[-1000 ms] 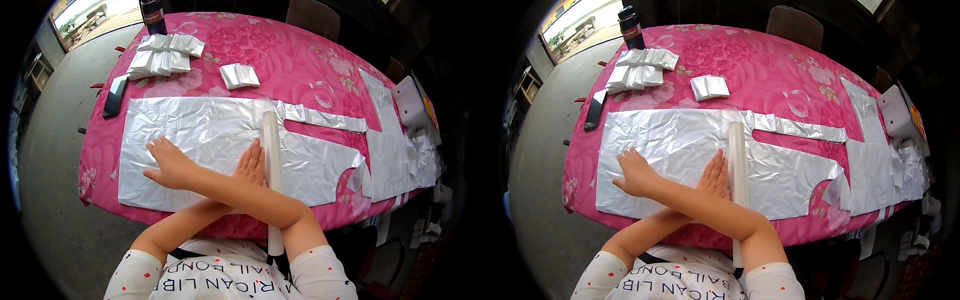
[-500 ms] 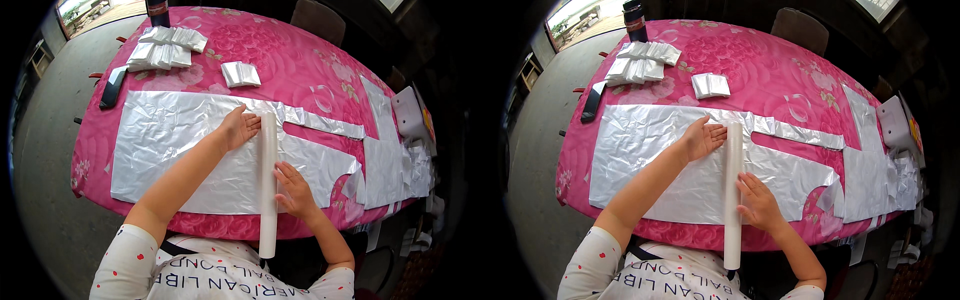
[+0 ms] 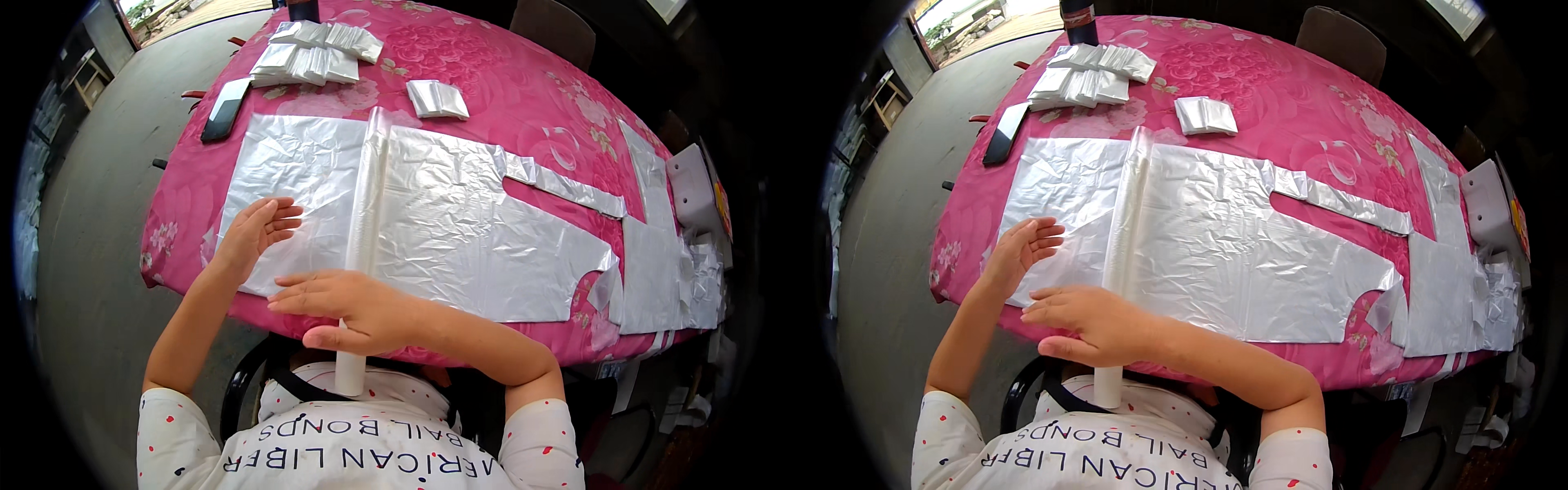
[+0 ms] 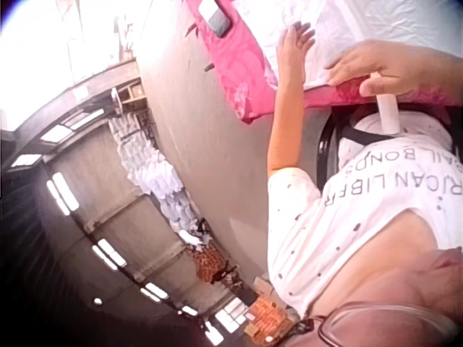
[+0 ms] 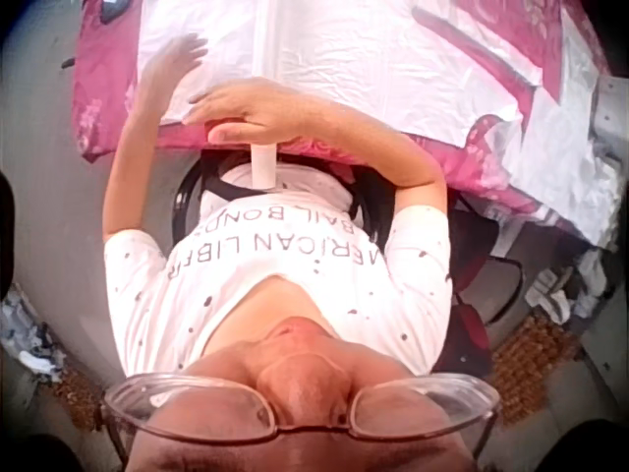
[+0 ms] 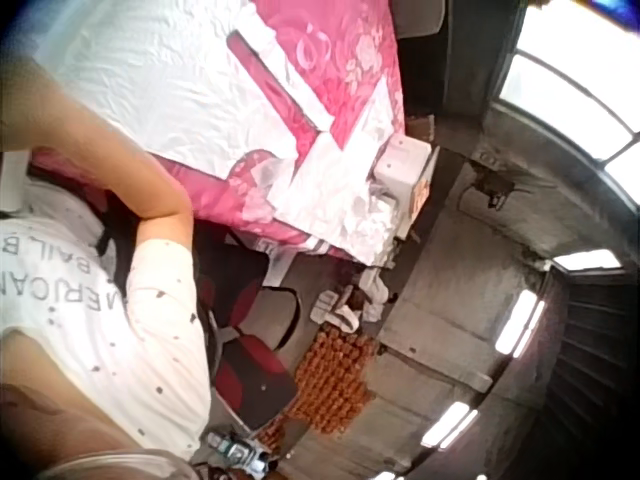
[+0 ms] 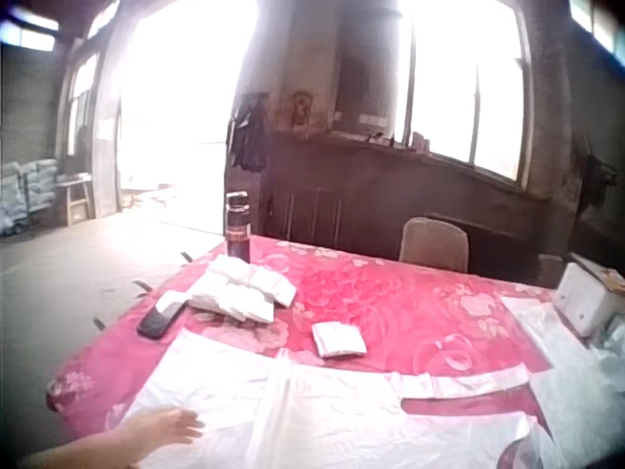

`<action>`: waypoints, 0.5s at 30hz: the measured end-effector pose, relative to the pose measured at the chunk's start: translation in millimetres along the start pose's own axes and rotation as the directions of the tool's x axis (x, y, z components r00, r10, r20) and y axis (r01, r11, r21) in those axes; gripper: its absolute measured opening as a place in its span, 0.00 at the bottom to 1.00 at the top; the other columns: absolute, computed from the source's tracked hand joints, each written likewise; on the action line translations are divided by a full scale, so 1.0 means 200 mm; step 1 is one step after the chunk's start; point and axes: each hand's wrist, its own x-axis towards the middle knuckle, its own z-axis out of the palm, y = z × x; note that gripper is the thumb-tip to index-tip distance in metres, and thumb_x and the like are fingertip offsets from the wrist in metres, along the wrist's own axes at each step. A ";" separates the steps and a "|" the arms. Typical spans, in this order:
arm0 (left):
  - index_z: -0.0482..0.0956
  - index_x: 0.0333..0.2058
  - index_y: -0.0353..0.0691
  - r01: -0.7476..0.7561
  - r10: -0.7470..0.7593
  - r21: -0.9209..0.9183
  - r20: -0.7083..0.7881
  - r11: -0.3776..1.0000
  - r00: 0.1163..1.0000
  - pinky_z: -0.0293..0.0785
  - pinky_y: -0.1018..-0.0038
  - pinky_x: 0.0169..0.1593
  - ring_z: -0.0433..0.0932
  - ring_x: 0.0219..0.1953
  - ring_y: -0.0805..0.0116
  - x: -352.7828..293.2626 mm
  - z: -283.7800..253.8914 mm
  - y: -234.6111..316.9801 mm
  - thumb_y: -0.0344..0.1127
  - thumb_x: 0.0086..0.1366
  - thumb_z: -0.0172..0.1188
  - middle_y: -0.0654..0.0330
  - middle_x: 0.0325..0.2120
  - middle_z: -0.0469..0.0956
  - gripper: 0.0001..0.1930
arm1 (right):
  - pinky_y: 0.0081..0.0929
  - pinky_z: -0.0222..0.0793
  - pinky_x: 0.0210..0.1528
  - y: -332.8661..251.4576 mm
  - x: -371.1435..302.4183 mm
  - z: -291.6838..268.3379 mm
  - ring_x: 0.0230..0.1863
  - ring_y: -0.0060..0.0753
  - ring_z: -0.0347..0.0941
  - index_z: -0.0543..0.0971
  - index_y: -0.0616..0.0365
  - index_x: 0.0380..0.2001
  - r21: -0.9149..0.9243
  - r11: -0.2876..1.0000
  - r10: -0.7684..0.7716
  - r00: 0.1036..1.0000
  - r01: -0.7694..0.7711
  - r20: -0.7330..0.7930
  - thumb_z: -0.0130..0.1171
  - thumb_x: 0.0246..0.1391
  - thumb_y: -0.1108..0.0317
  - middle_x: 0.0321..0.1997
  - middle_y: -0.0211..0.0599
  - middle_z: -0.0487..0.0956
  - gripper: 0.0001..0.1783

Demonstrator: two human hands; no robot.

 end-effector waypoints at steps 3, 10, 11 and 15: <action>0.69 0.48 0.32 -0.026 0.037 0.094 -0.119 0.995 0.992 0.71 0.75 0.46 0.75 0.43 0.68 -0.27 -0.23 -0.03 0.39 0.68 0.42 0.53 0.43 0.74 0.17 | 0.39 0.59 0.57 0.06 0.02 -0.09 0.58 0.47 0.63 0.72 0.60 0.48 -0.258 0.966 -0.041 0.980 -0.011 -0.193 0.47 0.57 0.52 0.52 0.43 0.73 0.24; 0.70 0.47 0.34 0.009 0.030 0.170 -0.229 0.985 0.973 0.70 0.76 0.45 0.75 0.41 0.72 -0.66 -0.48 -0.14 0.35 0.67 0.43 0.56 0.42 0.75 0.15 | 0.41 0.46 0.64 0.34 0.13 -0.09 0.65 0.43 0.53 0.67 0.58 0.54 -0.701 0.709 0.024 0.997 -0.069 -0.073 0.48 0.55 0.51 0.62 0.43 0.62 0.29; 0.70 0.47 0.34 0.001 0.043 0.188 -0.232 0.982 0.972 0.70 0.76 0.45 0.75 0.41 0.72 -0.68 -0.48 -0.15 0.35 0.67 0.44 0.56 0.42 0.75 0.15 | 0.41 0.44 0.65 0.38 0.17 -0.06 0.66 0.43 0.51 0.66 0.58 0.55 -0.733 0.678 0.040 0.999 -0.053 -0.035 0.47 0.55 0.50 0.63 0.43 0.60 0.30; 0.70 0.47 0.34 -0.050 0.126 0.241 -0.311 0.969 0.942 0.70 0.77 0.45 0.74 0.42 0.73 -0.68 -0.49 -0.20 0.32 0.65 0.47 0.58 0.42 0.75 0.13 | 0.41 0.39 0.67 0.49 0.41 0.06 0.67 0.43 0.48 0.64 0.57 0.57 -0.744 0.668 -0.059 0.998 0.037 -0.004 0.46 0.54 0.47 0.64 0.41 0.59 0.33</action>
